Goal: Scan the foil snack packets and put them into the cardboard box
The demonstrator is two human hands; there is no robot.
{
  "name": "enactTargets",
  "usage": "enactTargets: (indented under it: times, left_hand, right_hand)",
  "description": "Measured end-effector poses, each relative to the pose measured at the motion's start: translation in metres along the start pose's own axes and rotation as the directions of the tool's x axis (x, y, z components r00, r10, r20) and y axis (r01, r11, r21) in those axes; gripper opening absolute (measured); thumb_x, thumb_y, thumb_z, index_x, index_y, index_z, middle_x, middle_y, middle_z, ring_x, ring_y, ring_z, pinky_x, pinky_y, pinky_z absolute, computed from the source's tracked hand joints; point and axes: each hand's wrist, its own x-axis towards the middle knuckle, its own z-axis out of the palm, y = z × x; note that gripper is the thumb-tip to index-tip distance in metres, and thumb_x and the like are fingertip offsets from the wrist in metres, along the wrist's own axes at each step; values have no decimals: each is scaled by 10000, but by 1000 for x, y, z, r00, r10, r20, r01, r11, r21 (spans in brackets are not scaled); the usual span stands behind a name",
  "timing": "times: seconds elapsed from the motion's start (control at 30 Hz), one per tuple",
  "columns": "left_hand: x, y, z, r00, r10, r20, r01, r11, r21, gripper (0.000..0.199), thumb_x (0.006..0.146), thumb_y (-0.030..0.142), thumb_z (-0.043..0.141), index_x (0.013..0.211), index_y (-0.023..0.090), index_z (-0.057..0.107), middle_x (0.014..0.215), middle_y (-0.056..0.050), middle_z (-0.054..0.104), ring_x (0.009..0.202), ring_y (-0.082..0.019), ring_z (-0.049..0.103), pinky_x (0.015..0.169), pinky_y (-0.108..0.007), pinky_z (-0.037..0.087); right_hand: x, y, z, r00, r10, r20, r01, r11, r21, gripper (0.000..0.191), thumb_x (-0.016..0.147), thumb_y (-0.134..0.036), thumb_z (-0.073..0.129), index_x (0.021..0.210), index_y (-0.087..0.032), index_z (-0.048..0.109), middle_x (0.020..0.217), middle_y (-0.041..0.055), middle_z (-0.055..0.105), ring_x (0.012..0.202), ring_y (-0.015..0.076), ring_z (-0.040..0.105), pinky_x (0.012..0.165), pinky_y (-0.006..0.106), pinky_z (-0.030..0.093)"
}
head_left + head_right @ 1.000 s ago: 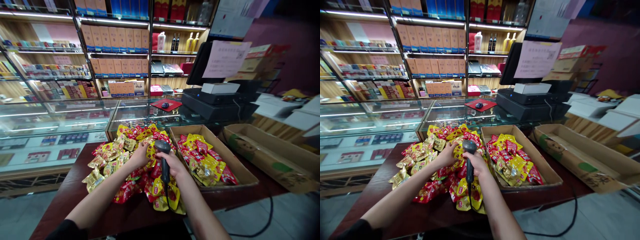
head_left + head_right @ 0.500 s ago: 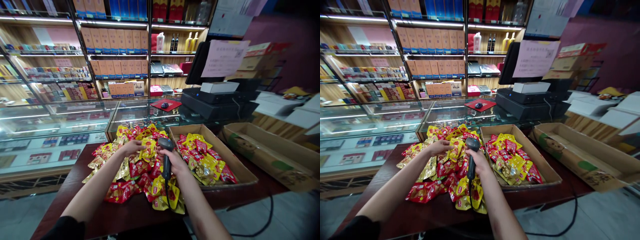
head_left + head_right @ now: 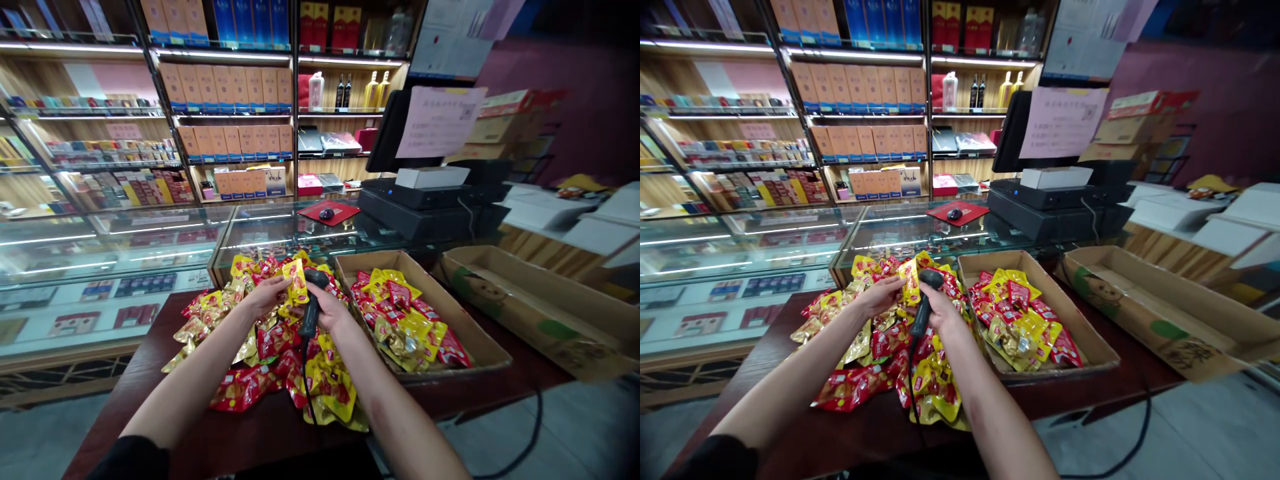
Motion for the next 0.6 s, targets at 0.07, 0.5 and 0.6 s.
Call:
enactTargets:
  times: [0.07, 0.5, 0.6]
  left_hand:
    - [1, 2, 3, 994, 107, -7, -106, 990, 92, 301, 714, 337, 729, 924, 131, 663, 784, -37, 667, 614, -82, 597, 555, -176, 442]
    - [-18, 26, 18, 993, -58, -107, 70, 991, 113, 393, 661, 471, 736, 792, 112, 643, 733, -62, 629, 664, -129, 599, 643, -269, 531]
    - [-15, 24, 18, 986, -33, -164, 74, 966, 247, 377, 545, 372, 829, 672, 121, 577, 578, 24, 524, 528, -70, 517, 590, -249, 527]
  right_hand:
    - [-2, -2, 4, 991, 77, 107, -79, 997, 12, 155, 806, -216, 618, 939, -138, 601, 738, 50, 705, 718, 189, 690, 731, 386, 572]
    - [5, 7, 7, 885, -451, -118, 364, 827, -428, 325, 569, -198, 782, 844, -168, 612, 730, 17, 683, 602, 165, 646, 548, 291, 562]
    - [4, 10, 7, 835, -542, -100, 414, 737, -535, 326, 552, -214, 778, 826, -179, 605, 737, 8, 670, 601, 155, 633, 530, 274, 546]
